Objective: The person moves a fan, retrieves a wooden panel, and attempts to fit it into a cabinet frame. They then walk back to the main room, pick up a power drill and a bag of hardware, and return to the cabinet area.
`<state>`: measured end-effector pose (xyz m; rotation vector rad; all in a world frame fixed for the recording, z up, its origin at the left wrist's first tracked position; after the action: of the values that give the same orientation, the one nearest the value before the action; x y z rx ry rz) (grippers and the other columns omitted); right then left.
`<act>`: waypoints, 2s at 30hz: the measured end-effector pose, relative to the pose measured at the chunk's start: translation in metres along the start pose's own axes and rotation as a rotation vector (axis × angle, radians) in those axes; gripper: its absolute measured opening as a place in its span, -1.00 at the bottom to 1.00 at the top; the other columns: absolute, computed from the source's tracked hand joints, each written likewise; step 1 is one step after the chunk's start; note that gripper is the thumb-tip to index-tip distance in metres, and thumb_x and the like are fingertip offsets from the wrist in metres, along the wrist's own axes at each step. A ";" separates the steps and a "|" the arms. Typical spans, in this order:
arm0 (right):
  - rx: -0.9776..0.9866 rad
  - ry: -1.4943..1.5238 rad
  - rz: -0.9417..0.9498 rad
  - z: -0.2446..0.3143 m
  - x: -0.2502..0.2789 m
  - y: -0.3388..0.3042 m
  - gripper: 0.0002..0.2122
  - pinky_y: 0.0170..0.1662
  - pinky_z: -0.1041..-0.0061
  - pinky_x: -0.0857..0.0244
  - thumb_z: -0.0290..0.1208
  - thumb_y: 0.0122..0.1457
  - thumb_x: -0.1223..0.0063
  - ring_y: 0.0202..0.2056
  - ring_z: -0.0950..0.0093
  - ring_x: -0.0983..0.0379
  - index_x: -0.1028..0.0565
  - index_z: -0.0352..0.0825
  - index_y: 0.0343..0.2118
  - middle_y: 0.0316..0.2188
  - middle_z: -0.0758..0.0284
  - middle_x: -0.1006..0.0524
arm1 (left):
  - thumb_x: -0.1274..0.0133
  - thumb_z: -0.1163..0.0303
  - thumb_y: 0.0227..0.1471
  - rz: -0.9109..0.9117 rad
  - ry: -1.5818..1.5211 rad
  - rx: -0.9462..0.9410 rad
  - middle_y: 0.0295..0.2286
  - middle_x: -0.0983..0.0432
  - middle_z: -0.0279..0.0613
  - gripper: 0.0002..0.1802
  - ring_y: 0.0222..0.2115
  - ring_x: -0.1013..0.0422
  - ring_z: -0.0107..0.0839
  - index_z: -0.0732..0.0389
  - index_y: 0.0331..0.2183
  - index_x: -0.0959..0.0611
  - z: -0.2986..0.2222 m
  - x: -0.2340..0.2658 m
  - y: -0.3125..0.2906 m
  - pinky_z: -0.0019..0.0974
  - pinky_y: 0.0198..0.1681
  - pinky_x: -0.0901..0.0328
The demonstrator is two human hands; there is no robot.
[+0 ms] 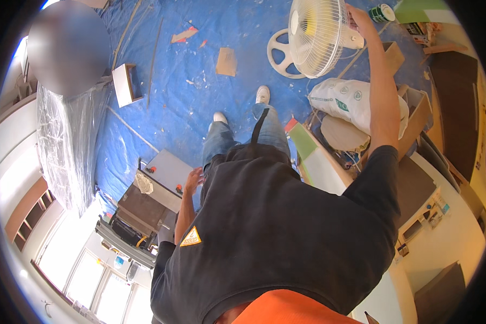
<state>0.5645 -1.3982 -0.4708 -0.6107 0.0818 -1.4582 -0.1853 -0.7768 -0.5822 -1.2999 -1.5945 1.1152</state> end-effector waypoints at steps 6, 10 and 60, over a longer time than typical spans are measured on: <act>-0.018 -0.092 -0.186 0.030 -0.012 -0.057 -0.66 -0.60 0.44 -0.13 -0.16 0.27 0.19 -0.69 0.51 -0.21 -0.39 -0.24 -0.59 -0.75 0.44 -0.23 | 0.02 0.00 0.17 -0.107 0.031 0.075 -0.04 -0.43 -0.13 -0.43 -0.08 -0.40 -0.26 0.16 0.07 -0.45 -0.050 0.014 0.020 -0.15 -0.01 -0.29; 0.022 -0.188 -0.039 0.023 -0.030 -0.084 -0.60 -0.62 0.42 -0.12 -0.17 0.28 0.25 -0.70 0.50 -0.22 -0.40 -0.26 -0.65 -0.77 0.40 -0.29 | 0.00 -0.02 0.15 -0.053 0.068 0.033 -0.04 -0.45 -0.09 -0.41 -0.03 -0.41 -0.24 0.15 0.09 -0.43 -0.094 0.046 0.030 -0.11 0.05 -0.24; -0.100 -0.784 -0.230 -0.044 -0.316 -0.286 -0.67 -0.17 0.13 -0.35 -0.31 0.02 -0.03 -0.19 0.12 -0.50 -0.41 -0.32 -0.14 -0.22 0.11 -0.56 | 0.00 0.00 0.15 0.412 0.745 -0.325 -0.09 -0.47 -0.10 -0.43 -0.12 -0.44 -0.28 0.21 0.04 -0.46 -0.314 0.118 0.171 -0.21 -0.03 -0.29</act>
<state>0.2453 -1.1129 -0.4817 -1.2658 -0.5465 -1.3430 0.1401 -0.5979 -0.6427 -2.0239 -0.9838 0.4769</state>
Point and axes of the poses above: each hand's wrist, its own y-axis towards the middle knuckle, its own x-axis out of the back of the hand, z = x × y, the point moved 6 cm from there along y, towards the middle knuckle
